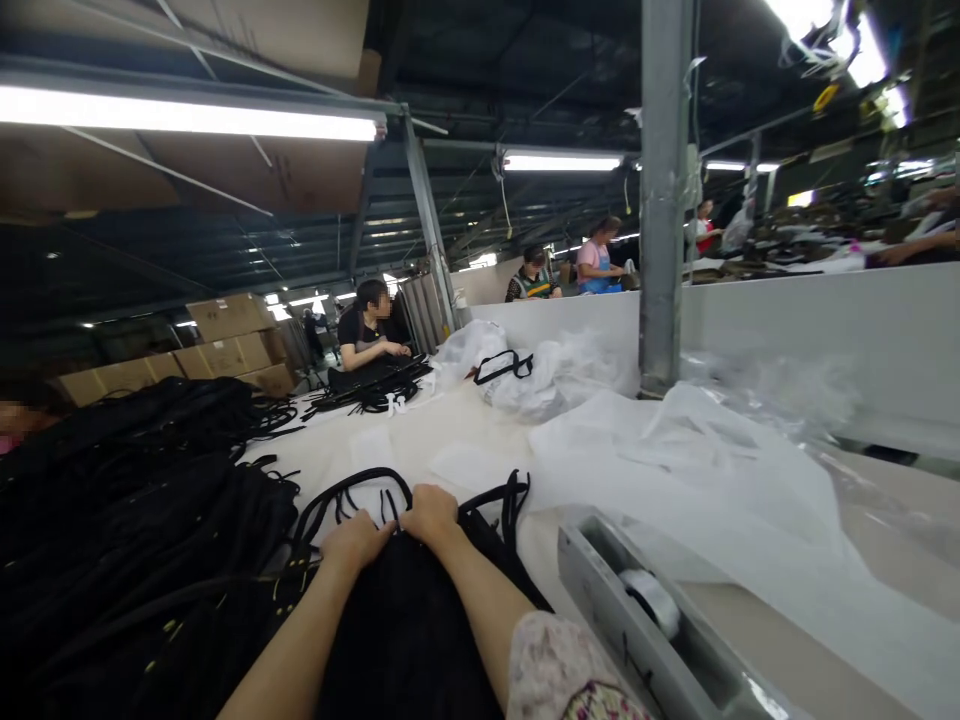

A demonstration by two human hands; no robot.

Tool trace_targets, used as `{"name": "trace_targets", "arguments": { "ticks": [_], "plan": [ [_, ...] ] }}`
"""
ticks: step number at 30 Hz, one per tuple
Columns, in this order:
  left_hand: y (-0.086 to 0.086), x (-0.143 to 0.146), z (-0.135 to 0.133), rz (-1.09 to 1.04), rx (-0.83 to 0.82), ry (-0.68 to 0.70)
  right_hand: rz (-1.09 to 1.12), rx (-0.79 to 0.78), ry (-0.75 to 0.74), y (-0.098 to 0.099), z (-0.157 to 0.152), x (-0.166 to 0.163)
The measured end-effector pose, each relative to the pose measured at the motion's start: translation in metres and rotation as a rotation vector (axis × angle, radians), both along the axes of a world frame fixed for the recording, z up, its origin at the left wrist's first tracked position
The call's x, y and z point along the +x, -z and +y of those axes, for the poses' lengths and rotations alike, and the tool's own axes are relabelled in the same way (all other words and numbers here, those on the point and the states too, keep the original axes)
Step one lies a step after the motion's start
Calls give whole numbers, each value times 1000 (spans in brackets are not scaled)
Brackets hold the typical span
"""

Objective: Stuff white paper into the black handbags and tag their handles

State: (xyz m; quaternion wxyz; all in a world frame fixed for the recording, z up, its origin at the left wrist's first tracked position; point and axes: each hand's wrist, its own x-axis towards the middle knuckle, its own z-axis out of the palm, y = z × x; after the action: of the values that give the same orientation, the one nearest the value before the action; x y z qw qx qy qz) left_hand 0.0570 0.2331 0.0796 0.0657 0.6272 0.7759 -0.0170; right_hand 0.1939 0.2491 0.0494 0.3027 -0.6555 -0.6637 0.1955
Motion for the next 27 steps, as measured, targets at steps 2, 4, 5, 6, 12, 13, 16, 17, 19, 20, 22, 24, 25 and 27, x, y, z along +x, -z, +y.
{"name": "trace_targets", "arguments": {
  "ticks": [2,4,5,6,12,13,16,17,19,20,22,24,25,27],
  "plan": [
    [2,1,8,-37,0,-24,136,25,-38,2,6,6],
    [1,0,14,-72,23,-30,280,45,-96,3,11,12],
    [1,0,16,-88,43,-29,347,52,-123,4,12,14],
    [0,1,17,-103,67,-27,407,59,-144,5,13,16],
    [3,13,18,-195,217,-10,620,107,-203,16,18,19],
    [4,15,17,-208,232,-7,637,115,-207,17,19,18],
    [8,23,16,-232,242,1,668,135,-218,20,21,18],
    [9,27,16,-238,240,1,673,142,-224,20,21,17],
    [13,36,18,-251,241,-3,678,154,-243,20,21,18],
    [14,40,20,-260,245,-7,680,160,-252,20,21,18],
    [17,49,23,-283,254,-16,689,174,-258,20,21,19],
    [20,54,25,-311,260,-22,713,185,-254,21,21,21],
    [21,54,25,-327,262,-22,731,190,-253,21,21,21],
    [23,51,26,-361,273,-22,776,196,-273,20,22,22]
  ]
}}
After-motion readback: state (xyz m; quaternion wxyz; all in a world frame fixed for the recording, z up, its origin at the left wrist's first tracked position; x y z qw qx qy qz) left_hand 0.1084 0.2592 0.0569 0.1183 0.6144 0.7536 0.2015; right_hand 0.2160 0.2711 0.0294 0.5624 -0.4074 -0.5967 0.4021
